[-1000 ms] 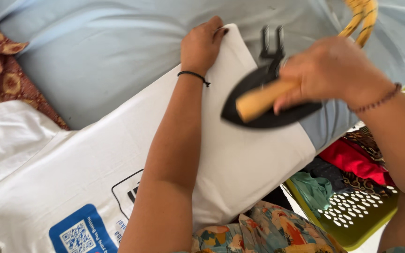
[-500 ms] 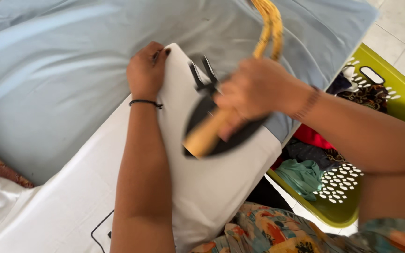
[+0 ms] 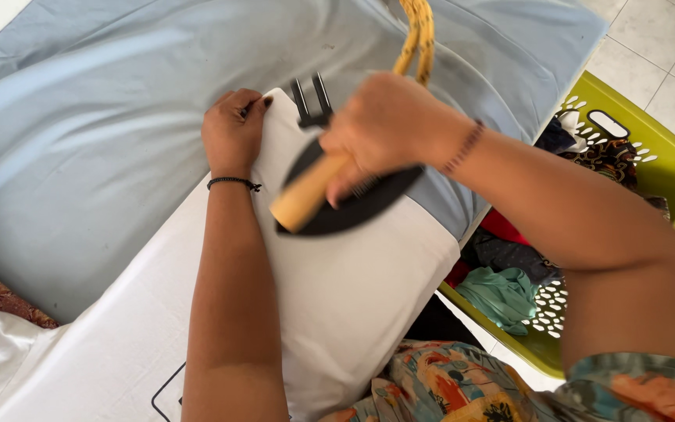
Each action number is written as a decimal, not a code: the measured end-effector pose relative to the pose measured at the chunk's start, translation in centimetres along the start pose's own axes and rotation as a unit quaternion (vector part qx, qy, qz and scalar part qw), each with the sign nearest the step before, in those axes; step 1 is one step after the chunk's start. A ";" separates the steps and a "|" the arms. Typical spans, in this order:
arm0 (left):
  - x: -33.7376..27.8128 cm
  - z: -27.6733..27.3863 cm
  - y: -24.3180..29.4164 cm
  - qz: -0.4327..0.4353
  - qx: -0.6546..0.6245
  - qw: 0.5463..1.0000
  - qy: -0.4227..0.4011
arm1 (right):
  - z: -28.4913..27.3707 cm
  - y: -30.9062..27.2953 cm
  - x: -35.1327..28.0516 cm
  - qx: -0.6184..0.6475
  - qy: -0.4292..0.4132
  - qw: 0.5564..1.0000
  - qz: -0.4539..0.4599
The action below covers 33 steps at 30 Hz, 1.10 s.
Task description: The person irons a white t-shirt on an ironing board, smoothing it with both hands and using a steam iron. After finishing the white shirt, they pick up a light green t-shirt, lay it flat, and begin ironing it as well.
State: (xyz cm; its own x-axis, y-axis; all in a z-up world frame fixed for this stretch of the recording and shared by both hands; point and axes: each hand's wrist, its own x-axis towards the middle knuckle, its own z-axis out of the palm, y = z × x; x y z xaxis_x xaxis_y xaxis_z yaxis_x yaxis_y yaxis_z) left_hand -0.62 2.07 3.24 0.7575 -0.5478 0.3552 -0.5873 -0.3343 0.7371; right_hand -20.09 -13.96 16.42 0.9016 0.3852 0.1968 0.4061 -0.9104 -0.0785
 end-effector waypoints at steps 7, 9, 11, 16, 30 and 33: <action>-0.2 -0.2 1.0 -0.035 0.007 0.999 -0.012 | -1.0 -6.8 -7.3 0.010 -0.014 0.992 -0.128; -0.2 -0.2 0.9 -0.038 0.013 0.999 -0.014 | -1.4 -8.8 -9.0 0.020 -0.039 0.989 -0.138; -0.2 -0.1 0.6 -0.023 0.012 1.000 -0.012 | -1.5 -10.2 -9.9 0.045 -0.021 0.989 -0.137; 0.0 -0.1 -0.5 0.006 0.007 1.000 -0.030 | -0.9 -10.8 -9.0 0.008 0.022 0.994 -0.111; -14.4 -19.6 -3.2 0.019 0.180 0.983 -0.035 | 4.6 -7.8 7.1 -0.129 0.250 0.959 0.023; -17.8 -19.6 -3.6 0.003 0.186 0.980 -0.065 | 5.7 -7.3 10.6 0.011 0.155 0.983 0.092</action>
State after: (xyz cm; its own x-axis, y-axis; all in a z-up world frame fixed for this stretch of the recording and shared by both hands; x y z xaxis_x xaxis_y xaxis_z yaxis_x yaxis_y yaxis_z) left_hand -6.41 28.07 5.51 0.7254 -0.6352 0.2652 -0.6733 -0.5746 0.4653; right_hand -12.62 -2.35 13.54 0.8726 0.1460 0.4661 0.2459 -0.9559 -0.1608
